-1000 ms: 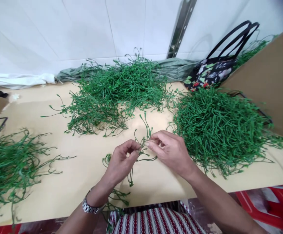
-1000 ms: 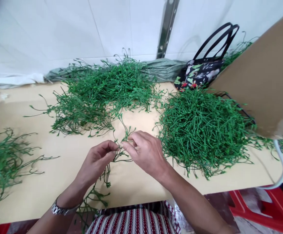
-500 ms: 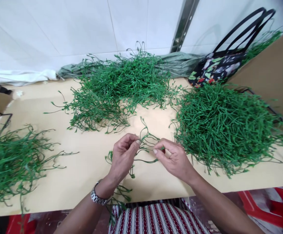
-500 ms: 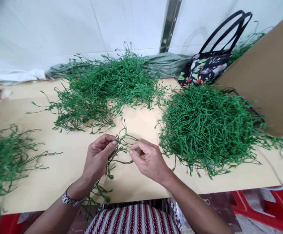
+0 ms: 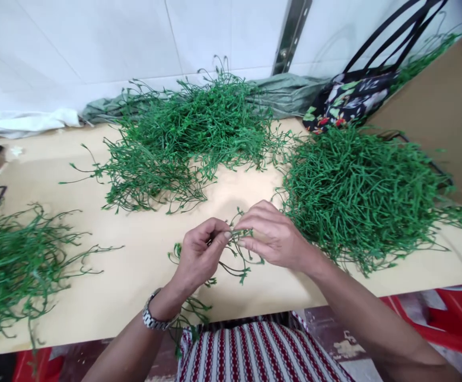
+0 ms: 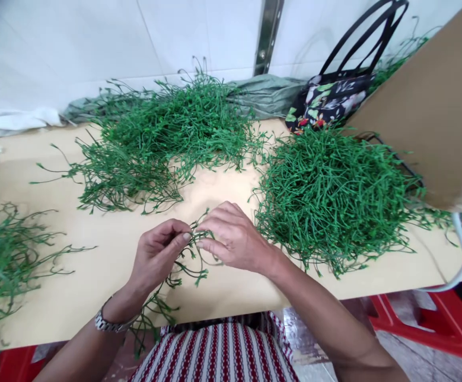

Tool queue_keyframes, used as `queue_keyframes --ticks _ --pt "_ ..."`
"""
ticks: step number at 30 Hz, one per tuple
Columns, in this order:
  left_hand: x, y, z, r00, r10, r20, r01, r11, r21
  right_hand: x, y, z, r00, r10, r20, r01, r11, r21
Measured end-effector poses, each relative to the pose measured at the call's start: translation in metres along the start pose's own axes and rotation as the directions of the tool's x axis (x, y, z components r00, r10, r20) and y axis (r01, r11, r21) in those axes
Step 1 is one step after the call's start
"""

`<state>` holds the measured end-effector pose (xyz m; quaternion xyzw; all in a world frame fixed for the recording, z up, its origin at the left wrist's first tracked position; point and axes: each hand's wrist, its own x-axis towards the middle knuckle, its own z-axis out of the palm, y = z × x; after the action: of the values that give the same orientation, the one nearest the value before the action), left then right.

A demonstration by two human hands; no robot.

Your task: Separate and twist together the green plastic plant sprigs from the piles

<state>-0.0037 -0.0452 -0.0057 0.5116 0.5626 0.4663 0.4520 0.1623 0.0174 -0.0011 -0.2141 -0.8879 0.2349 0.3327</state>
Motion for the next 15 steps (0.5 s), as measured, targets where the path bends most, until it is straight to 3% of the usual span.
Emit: queue_keyframes --ticks 3,8,12,15 --pt "-0.001 -0.003 0.000 0.999 0.052 -0.001 -0.052 0.999 0.014 -0.006 0.003 0.009 0.999 0.040 -0.013 -0.039 0.999 0.014" --pt "0.001 -0.006 -0.001 0.956 0.291 0.020 -0.292 0.953 0.081 -0.011 0.003 0.007 0.995 0.101 -0.024 -0.100 0.994 0.040" --pt "-0.001 -0.008 -0.002 0.971 0.234 0.057 -0.240 0.956 0.171 -0.012 0.003 0.007 0.987 0.157 -0.017 -0.155 0.983 0.095" --pt "-0.002 -0.006 -0.001 0.976 0.213 0.041 -0.215 0.923 0.319 -0.013 0.005 0.008 0.987 0.159 0.008 -0.160 0.987 0.033"
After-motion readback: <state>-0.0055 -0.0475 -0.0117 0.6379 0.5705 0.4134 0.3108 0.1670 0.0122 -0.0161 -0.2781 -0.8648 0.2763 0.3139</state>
